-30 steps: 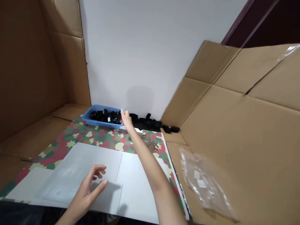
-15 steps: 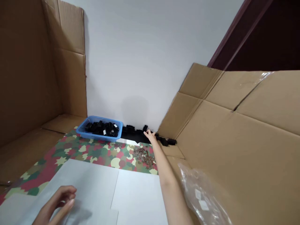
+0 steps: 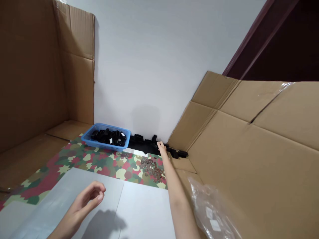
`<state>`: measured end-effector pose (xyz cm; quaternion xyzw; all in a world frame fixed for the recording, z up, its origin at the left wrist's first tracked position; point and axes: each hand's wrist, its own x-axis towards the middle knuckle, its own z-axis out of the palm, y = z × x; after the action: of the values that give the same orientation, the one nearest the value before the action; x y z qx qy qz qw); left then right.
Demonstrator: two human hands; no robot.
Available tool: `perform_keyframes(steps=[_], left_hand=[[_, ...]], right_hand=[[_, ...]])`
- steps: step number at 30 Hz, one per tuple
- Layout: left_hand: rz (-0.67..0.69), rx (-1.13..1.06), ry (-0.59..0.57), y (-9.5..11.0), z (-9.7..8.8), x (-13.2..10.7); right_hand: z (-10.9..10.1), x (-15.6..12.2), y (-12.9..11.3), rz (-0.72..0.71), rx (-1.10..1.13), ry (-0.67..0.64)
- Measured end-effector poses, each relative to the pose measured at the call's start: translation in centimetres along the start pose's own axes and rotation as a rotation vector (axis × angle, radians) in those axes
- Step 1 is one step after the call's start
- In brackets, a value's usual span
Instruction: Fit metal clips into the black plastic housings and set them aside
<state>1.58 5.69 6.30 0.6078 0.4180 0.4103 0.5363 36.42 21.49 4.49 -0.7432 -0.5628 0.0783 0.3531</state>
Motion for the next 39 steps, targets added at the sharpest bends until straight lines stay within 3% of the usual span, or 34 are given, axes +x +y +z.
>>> perform_keyframes(steps=[6,9,13,18,21,24,28,31,35,37,39], left_hand=[[-0.007,-0.079,0.014,-0.5,0.0,-0.2],[-0.088,-0.215,0.108,-0.7,0.4,0.7],[-0.311,-0.51,0.272,-1.5,2.2,2.9],[-0.361,-0.727,0.276,-1.4,4.2,3.8],[-0.441,-0.861,0.295,-0.6,4.0,3.1],[-0.533,-0.969,0.295,-0.1,3.1,2.2],[-0.626,-1.162,0.183,0.1,2.4,1.3],[-0.65,-1.313,0.083,0.7,2.3,0.7],[-0.623,-1.352,-0.005,1.8,2.1,-0.2],[-0.583,-1.286,-0.011,2.2,2.0,-0.6],[-0.443,-1.078,0.025,2.6,1.8,-1.1]], right_hand=[[-1.0,-0.6,-2.4,-0.066,0.232,-0.057],[-0.9,-2.1,-4.3,-0.128,0.349,-0.145],[0.6,-7.7,-7.9,-0.27,0.486,-0.399],[1.6,-15.4,-11.9,-0.426,0.477,-0.755],[0.0,-15.2,-11.6,-0.398,0.076,-0.698],[-1.8,-12.0,-9.3,-0.283,-0.231,-0.535],[-1.6,-9.1,-6.2,-0.153,-0.521,-0.448],[0.2,-9.1,-5.3,-0.154,-0.645,-0.465],[2.0,-9.6,-5.0,-0.133,-0.726,-0.476],[2.2,-9.6,-4.8,-0.112,-0.727,-0.476],[2.0,-9.4,-4.5,-0.091,-0.709,-0.47]])
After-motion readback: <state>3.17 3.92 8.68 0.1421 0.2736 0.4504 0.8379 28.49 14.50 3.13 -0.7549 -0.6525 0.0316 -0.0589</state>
